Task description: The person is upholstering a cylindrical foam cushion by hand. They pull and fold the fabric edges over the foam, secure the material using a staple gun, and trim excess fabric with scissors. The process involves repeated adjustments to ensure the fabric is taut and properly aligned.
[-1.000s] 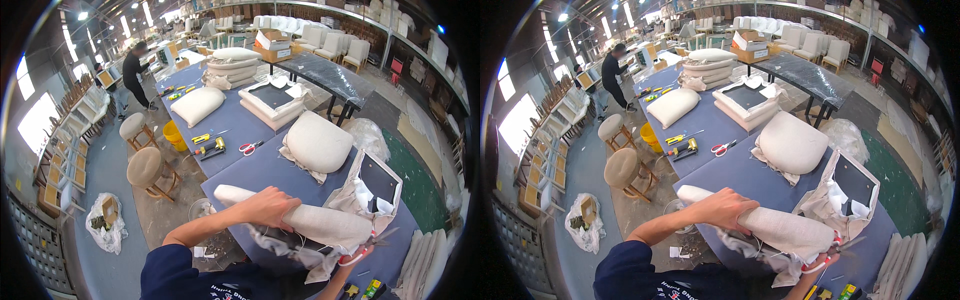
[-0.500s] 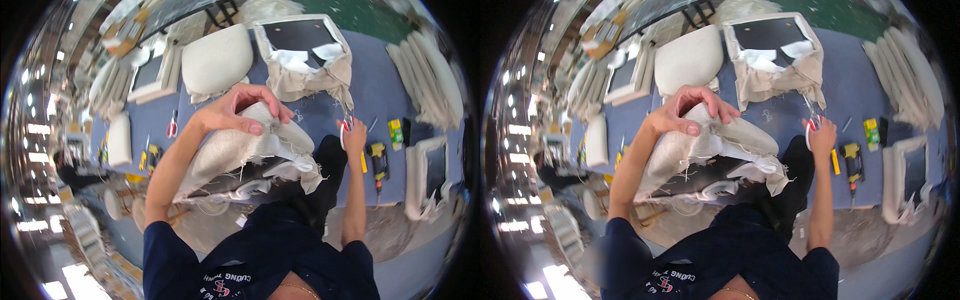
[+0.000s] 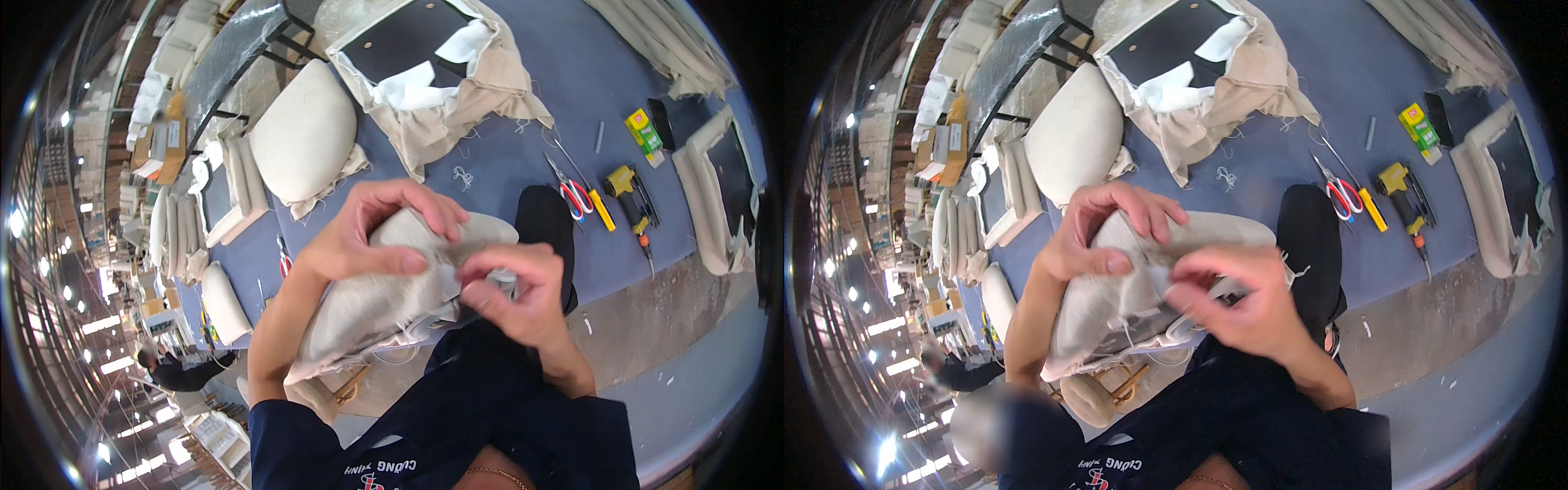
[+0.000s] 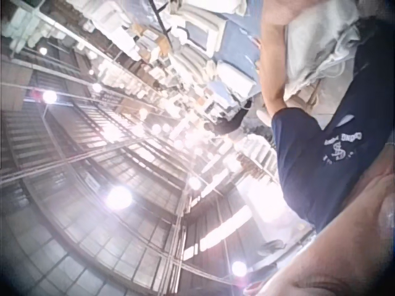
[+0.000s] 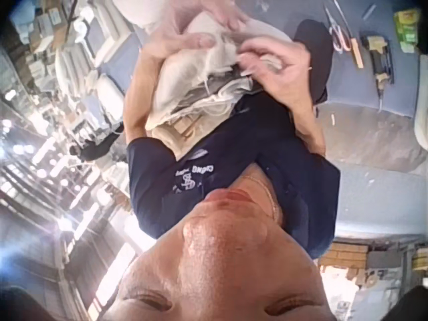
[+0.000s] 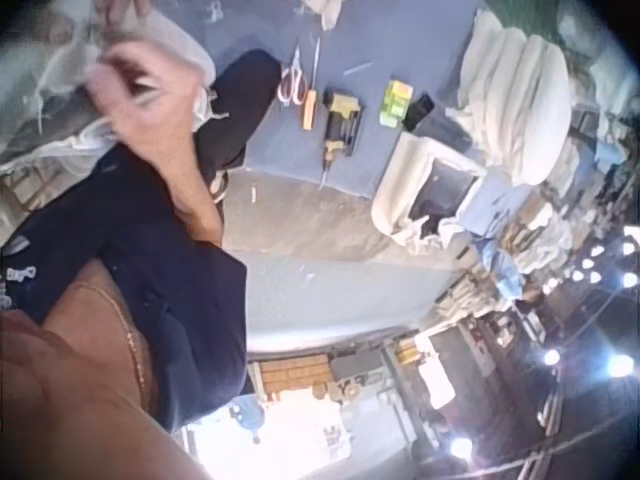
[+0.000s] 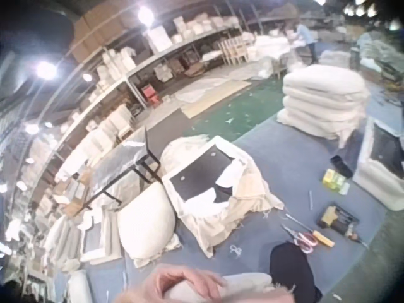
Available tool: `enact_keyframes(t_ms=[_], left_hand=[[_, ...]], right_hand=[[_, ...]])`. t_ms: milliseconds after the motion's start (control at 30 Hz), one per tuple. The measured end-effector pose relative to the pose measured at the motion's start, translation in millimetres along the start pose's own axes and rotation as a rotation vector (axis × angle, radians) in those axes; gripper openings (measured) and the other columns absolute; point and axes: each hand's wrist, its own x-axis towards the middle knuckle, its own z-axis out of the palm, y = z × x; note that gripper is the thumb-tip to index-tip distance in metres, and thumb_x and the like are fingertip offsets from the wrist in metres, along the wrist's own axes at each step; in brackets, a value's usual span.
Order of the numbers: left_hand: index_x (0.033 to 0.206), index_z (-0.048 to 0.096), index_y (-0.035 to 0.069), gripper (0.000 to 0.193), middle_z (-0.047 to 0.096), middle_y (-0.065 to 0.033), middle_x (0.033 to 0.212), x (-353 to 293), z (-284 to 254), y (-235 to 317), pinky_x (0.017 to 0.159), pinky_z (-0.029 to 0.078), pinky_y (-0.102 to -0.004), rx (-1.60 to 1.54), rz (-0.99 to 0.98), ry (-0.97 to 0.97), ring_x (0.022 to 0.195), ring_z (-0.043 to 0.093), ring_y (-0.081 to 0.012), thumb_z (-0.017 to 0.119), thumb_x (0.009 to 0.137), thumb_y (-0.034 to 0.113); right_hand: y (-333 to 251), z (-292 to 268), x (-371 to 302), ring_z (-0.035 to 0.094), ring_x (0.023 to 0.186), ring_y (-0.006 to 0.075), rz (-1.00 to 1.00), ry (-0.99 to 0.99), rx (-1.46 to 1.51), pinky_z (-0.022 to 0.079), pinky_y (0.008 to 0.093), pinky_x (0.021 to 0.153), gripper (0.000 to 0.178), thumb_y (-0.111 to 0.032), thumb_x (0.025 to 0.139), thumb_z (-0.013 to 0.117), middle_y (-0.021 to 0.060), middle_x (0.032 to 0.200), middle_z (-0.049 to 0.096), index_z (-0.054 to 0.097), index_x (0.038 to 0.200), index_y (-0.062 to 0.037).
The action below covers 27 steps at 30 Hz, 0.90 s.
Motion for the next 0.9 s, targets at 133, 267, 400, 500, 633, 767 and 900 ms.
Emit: enact_keyframes(t_ms=[133,267,400,500,633,767,900], left_hand=[[0.102,0.066,0.005,0.033,0.072,-0.016,0.105,5.9,38.8,3.2,0.111,0.04,-0.0502,0.039,-0.007,-0.03,0.115,0.064,-0.0322,0.086,0.076,0.013],[0.093,0.067,0.002,0.011,0.073,-0.0121,0.1,17.5,49.1,-0.2,0.091,0.051,-0.0355,-0.122,0.037,-0.271,0.099,0.066,-0.0201,0.077,0.089,0.004],[0.088,0.066,0.001,0.009,0.072,-0.0134,0.098,18.1,62.9,-2.2,0.086,0.051,-0.0347,-0.172,-0.005,-0.306,0.094,0.067,-0.021,0.074,0.09,0.004],[0.086,0.066,0.0,0.009,0.071,-0.0161,0.1,9.2,74.7,-6.9,0.085,0.051,-0.0341,-0.225,0.022,-0.185,0.093,0.067,-0.0232,0.075,0.087,0.002],[0.085,0.068,-0.001,0.008,0.069,-0.0176,0.098,10.4,76.1,-6.4,0.082,0.051,-0.0346,-0.011,0.172,-0.217,0.091,0.065,-0.0241,0.076,0.083,0.001],[0.086,0.069,-0.003,0.008,0.068,-0.0167,0.094,-2.1,82.3,-1.4,0.079,0.05,-0.0353,-0.085,0.105,-0.112,0.088,0.064,-0.0241,0.075,0.081,-0.001],[0.087,0.069,-0.004,0.011,0.068,-0.0164,0.092,-8.6,78.9,-2.7,0.077,0.05,-0.035,-0.089,0.129,-0.096,0.086,0.064,-0.024,0.076,0.078,-0.002]], right_hand=[[-31.1,0.2,-27.8,0.068,0.06,0.0111,0.187,-0.032,-0.112,0.051,0.0234,0.057,0.026,-0.015,0.077,0.089,0.0034,0.069,0.069,0.069,0.082,0.0],[-53.1,6.2,-54.6,0.065,0.056,0.0137,0.127,0.043,-0.232,0.049,0.0255,0.054,0.022,-0.011,0.076,0.085,0.0043,0.067,0.066,0.066,0.078,-0.0015],[-52.7,14.8,-72.9,0.063,0.054,0.017,-0.046,0.167,-0.271,0.048,0.0302,0.05,0.018,-0.007,0.078,0.08,0.004,0.063,0.059,0.062,0.078,-0.0035],[-51.1,18.8,-81.9,0.06,0.054,0.0221,-0.039,0.216,-0.304,0.046,0.033,0.05,0.02,-0.01,0.079,0.08,0.0061,0.064,0.057,0.061,0.079,-0.0037],[-56.6,19.4,-75.7,0.054,0.055,0.0271,-0.094,0.127,-0.433,0.042,0.0356,0.051,0.02,-0.012,0.084,0.079,0.009,0.063,0.053,0.062,0.08,-0.0028],[-41.7,28.7,-78.9,0.052,0.056,0.0279,-0.11,0.164,-0.164,0.039,0.0367,0.053,0.019,-0.01,0.089,0.076,0.0098,0.062,0.051,0.063,0.078,-0.001],[-30.5,41.8,-79.5,0.05,0.055,0.0263,-0.205,0.3,-0.063,0.037,0.0363,0.052,0.02,-0.009,0.091,0.075,0.0098,0.061,0.051,0.066,0.077,0.0007]])
